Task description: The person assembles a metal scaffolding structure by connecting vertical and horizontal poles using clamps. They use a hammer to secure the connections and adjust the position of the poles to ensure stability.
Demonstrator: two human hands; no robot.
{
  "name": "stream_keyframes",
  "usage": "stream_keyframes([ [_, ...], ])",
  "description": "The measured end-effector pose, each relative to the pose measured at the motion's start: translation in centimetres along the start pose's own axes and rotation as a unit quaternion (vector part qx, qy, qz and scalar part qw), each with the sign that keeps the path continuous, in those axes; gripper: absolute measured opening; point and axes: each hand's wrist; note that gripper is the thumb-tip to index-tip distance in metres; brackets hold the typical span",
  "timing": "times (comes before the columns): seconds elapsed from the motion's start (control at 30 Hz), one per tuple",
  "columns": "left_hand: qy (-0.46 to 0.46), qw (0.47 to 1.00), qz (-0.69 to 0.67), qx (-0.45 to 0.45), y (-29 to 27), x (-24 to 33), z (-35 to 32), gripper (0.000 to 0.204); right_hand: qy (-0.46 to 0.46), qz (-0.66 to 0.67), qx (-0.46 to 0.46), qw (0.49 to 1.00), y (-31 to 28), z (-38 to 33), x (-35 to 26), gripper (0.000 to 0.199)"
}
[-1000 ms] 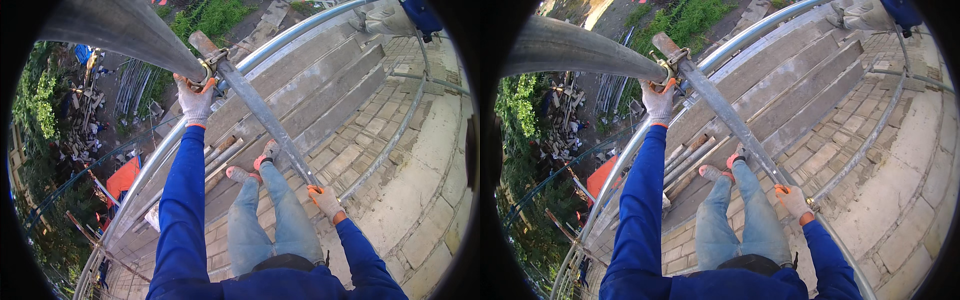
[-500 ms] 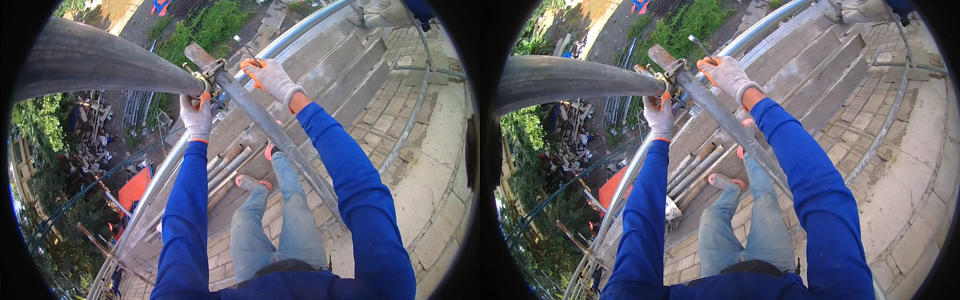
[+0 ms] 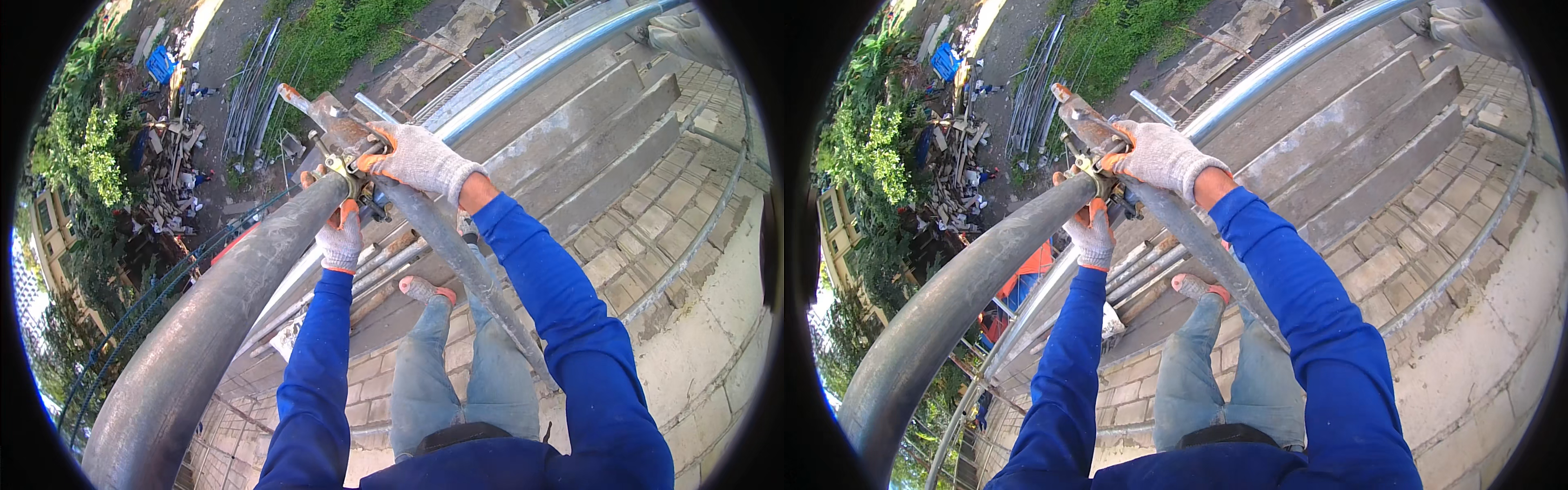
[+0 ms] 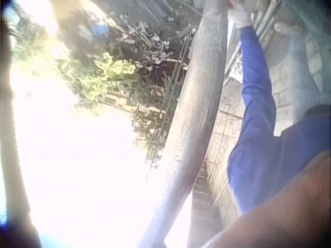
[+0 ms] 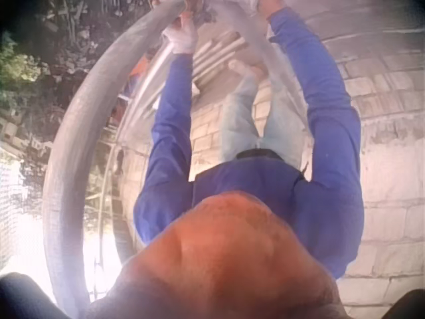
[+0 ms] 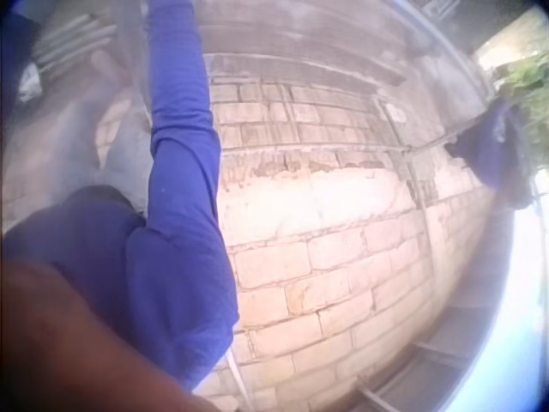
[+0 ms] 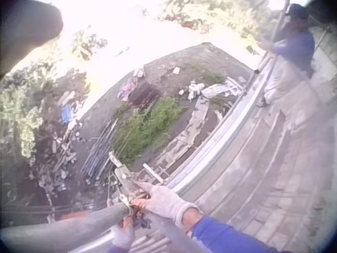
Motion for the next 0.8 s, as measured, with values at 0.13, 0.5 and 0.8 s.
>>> stream_keyframes([
  [0.13, 0.017, 0.999, 0.046, -0.022, -0.8, -0.7, -0.3, 0.092, -0.026, -0.038, 0.013, 0.999, 0.1, 1.0, 0.5, 0.082],
  [0.5, -0.031, 0.997, 0.070, -0.030, -0.4, 0.1, 0.2, 0.070, -0.036, 0.043, 0.033, 0.998, 0.4, 2.5, 1.2, 0.067],
  [0.8, 0.016, 0.990, 0.137, -0.002, 0.3, 0.0, 1.1, 0.082, 0.108, 0.177, -0.028, 0.978, 0.1, 1.9, 1.7, 0.078],
])
Point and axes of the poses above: each hand's wrist, its own z-axis towards the middle knuckle, its own y-axis out of the palm, x = y × z, and after that the axes turned 8 degrees about -z, right-handed
